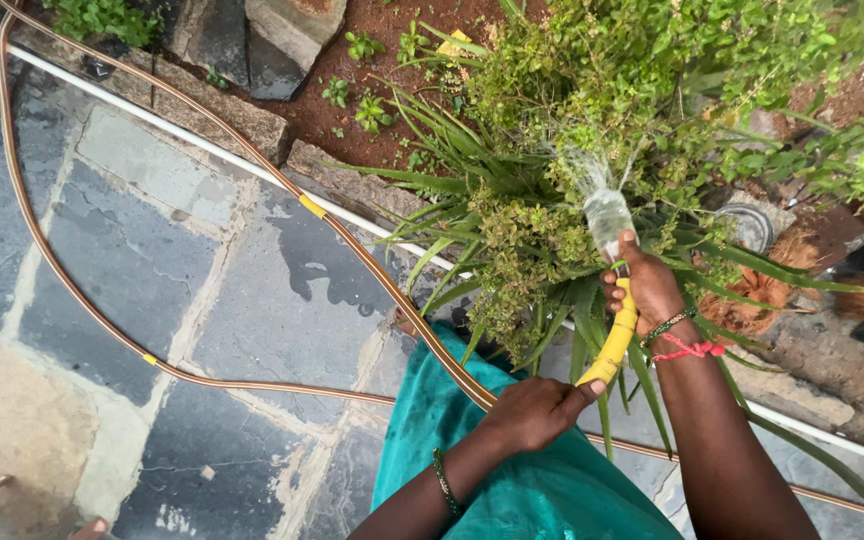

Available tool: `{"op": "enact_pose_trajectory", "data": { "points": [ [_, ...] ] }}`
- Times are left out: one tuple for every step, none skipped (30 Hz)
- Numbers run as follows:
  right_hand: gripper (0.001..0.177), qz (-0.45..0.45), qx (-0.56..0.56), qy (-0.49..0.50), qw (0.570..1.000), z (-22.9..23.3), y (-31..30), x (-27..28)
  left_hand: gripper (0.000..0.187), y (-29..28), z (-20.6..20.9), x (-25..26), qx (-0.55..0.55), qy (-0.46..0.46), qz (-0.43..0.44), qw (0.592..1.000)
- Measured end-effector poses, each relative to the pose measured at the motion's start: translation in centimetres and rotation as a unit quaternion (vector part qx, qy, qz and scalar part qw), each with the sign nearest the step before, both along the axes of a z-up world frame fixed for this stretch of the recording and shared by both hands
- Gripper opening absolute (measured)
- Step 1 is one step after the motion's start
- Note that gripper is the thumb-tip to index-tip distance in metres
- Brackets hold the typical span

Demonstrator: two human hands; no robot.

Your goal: The person waters plants in a garden bed and containers using a hose with a plastic bag tied at the end to diffuse the spray.

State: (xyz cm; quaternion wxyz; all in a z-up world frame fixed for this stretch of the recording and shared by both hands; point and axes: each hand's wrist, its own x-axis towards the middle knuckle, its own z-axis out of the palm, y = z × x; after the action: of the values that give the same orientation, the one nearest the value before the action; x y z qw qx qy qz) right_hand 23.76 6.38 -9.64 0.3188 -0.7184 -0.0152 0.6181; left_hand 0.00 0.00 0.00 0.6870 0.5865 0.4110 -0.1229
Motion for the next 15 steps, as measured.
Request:
{"op": "enact_pose_trajectory", "data": {
  "points": [
    [0.042, 0.001, 0.002, -0.002, 1.000, 0.1, 0.0, -0.3, 0.084, -0.3, -0.2, -0.1, 0.002, -0.002, 0.001, 1.000],
    [0.041, 0.015, -0.020, -0.004, 1.000, 0.1, 0.1, -0.5, 0.083, -0.5, -0.4, -0.2, 0.012, -0.011, -0.001, 1.000],
    [0.040, 0.028, -0.042, -0.005, 0.999, 0.2, 0.1, -0.6, 0.083, -0.6, -0.7, -0.3, 0.021, -0.020, -0.005, 1.000],
    [0.040, 0.028, -0.041, -0.007, 0.999, 0.1, 0.2, -0.8, 0.083, -0.5, -1.0, -0.5, 0.022, -0.021, -0.005, 1.000],
    [0.040, 0.026, -0.045, -0.003, 0.999, -0.1, 0.3, -1.0, 0.081, -0.4, -1.2, -0.7, 0.005, -0.024, 0.002, 1.000],
    [0.040, 0.024, -0.049, 0.001, 0.998, -0.2, 0.4, -1.1, 0.079, -0.3, -1.4, -0.9, -0.013, -0.027, 0.009, 1.000],
    [0.040, 0.023, -0.048, 0.001, 0.999, -0.3, 0.7, -1.2, 0.079, 0.0, -1.5, -1.1, -0.011, -0.028, 0.009, 1.000],
    [0.041, 0.015, -0.036, 0.002, 0.999, -0.5, 1.1, -1.3, 0.080, 0.2, -1.5, -1.3, -0.008, -0.026, 0.024, 0.999],
    [0.042, 0.004, -0.022, 0.004, 1.000, -0.6, 1.5, -1.4, 0.081, 0.6, -1.5, -1.5, -0.002, -0.024, 0.037, 0.999],
    [0.042, 0.000, -0.018, 0.004, 1.000, -0.8, 2.0, -1.5, 0.081, 1.0, -1.5, -1.6, 0.001, -0.025, 0.033, 0.999],
    [0.042, -0.012, -0.010, 0.002, 1.000, -1.1, 2.5, -1.6, 0.081, 1.3, -1.5, -1.7, -0.005, -0.027, 0.051, 0.998],
    [0.043, -0.024, -0.002, 0.001, 1.000, -1.3, 2.8, -1.6, 0.080, 1.7, -1.6, -1.7, -0.011, -0.030, 0.069, 0.997],
    [0.043, -0.028, 0.001, 0.000, 1.000, -1.4, 2.9, -1.5, 0.080, 1.8, -1.6, -1.6, -0.009, -0.031, 0.065, 0.997],
    [0.044, -0.035, 0.006, -0.005, 0.999, -1.6, 2.9, -1.4, 0.081, 1.9, -1.6, -1.6, -0.007, -0.033, 0.064, 0.997],
    [0.045, -0.041, 0.010, -0.008, 0.999, -1.9, 2.9, -1.3, 0.082, 2.0, -1.6, -1.6, -0.005, -0.034, 0.066, 0.997]
  ]
}}
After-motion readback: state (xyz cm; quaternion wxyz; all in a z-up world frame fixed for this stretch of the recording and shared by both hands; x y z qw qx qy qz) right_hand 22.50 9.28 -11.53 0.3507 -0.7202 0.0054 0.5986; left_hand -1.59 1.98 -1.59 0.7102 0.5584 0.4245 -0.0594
